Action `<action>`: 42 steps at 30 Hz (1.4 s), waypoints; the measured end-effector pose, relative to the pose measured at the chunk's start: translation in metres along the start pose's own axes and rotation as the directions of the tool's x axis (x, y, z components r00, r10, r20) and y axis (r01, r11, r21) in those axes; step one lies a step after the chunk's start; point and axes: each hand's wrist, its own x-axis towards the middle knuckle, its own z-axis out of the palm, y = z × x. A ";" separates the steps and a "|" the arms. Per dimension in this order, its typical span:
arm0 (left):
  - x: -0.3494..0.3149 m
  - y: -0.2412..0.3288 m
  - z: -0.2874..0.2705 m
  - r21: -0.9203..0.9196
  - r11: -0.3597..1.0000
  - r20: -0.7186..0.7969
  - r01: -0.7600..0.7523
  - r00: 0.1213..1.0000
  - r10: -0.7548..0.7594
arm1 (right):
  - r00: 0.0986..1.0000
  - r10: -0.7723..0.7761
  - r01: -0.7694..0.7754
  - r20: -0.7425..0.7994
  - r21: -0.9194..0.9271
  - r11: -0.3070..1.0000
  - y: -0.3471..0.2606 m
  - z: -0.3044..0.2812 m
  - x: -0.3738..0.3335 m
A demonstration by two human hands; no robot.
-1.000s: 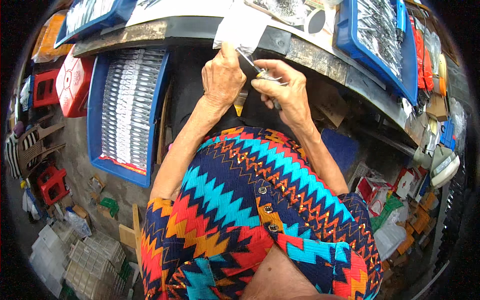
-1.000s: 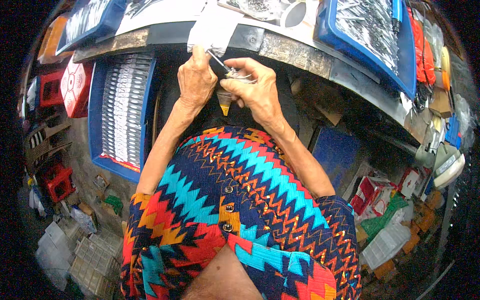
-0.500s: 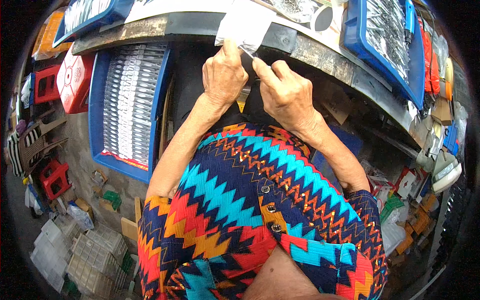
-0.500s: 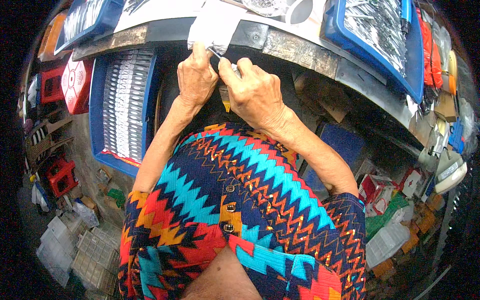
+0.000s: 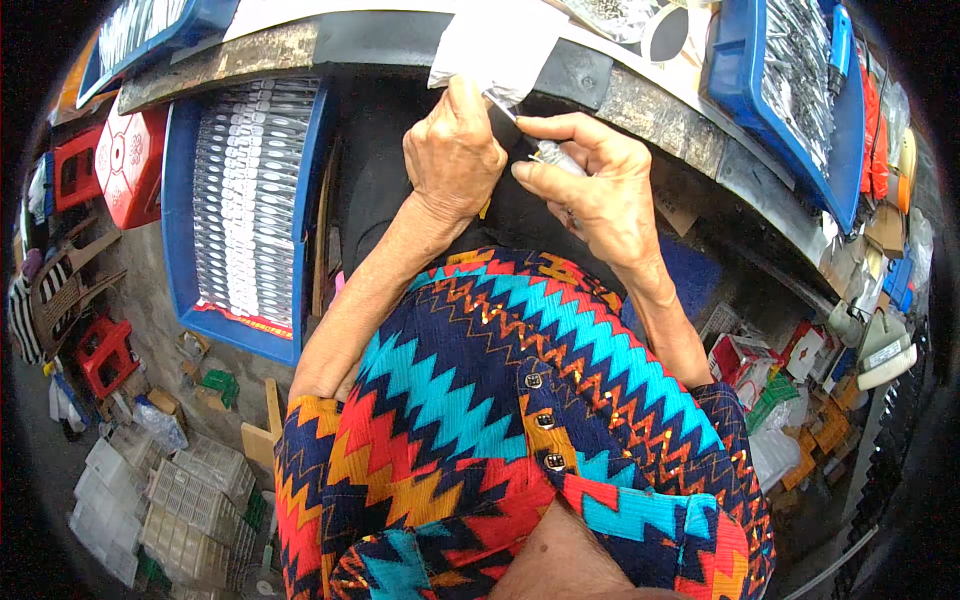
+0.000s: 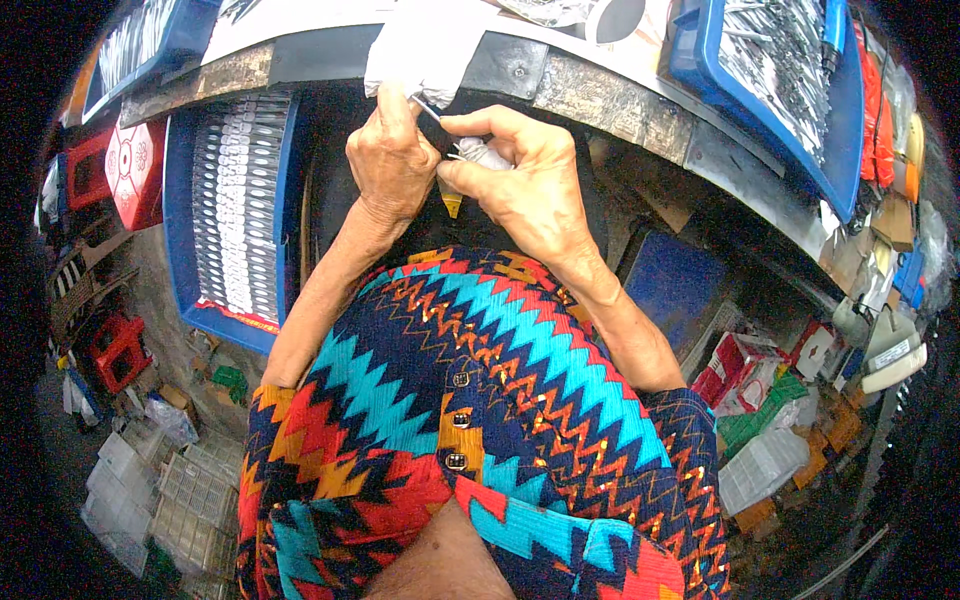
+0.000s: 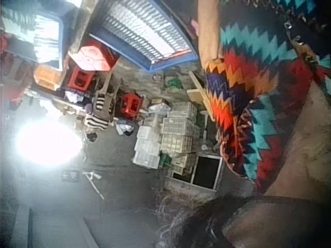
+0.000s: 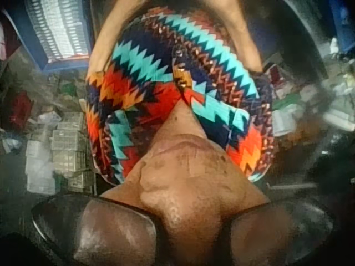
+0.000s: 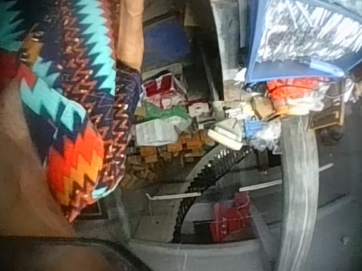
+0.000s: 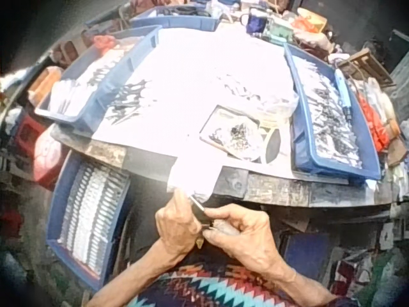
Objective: Assembling small mechanical components using a screwdriver at a workbench.
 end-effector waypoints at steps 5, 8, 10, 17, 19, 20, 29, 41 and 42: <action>-0.001 0.000 0.003 -0.007 1.000 -0.020 0.003 1.000 -0.003 | 0.963 0.243 -0.271 0.120 0.373 0.887 -0.001 -0.004 0.004; -0.002 -0.001 0.002 -0.007 1.000 -0.016 0.014 1.000 -0.014 | 0.932 0.291 -0.361 0.214 0.506 0.783 0.002 -0.007 0.007; -0.001 0.000 0.003 -0.008 1.000 -0.021 0.014 1.000 -0.014 | 0.902 0.315 -0.431 0.295 0.616 0.659 0.007 -0.009 0.009; 0.000 0.001 0.004 0.019 1.000 -0.043 -0.005 0.999 0.006 | 0.855 0.236 -0.519 0.463 0.756 0.399 0.022 -0.013 0.012; -0.003 0.000 0.005 0.007 1.000 -0.033 0.017 0.999 -0.017 | 0.893 0.253 -0.446 0.372 0.658 0.607 0.024 -0.015 0.014; -0.003 -0.001 0.005 -0.004 0.999 -0.012 0.054 0.998 -0.054 | 0.924 0.206 -0.365 0.323 0.579 0.729 0.022 -0.016 0.015; 0.000 -0.001 -0.006 -0.102 0.993 0.087 0.059 0.995 -0.050 | 0.988 -0.107 0.074 0.108 0.271 0.960 0.044 -0.013 0.009; 0.003 -0.002 -0.010 -0.111 0.991 0.132 0.079 0.989 -0.064 | 0.985 -0.151 0.118 0.078 0.329 0.937 0.057 -0.009 0.009; 0.003 -0.002 -0.009 -0.110 0.991 0.132 0.080 0.989 -0.065 | 0.985 -0.151 0.117 0.079 0.330 0.937 0.058 -0.009 0.010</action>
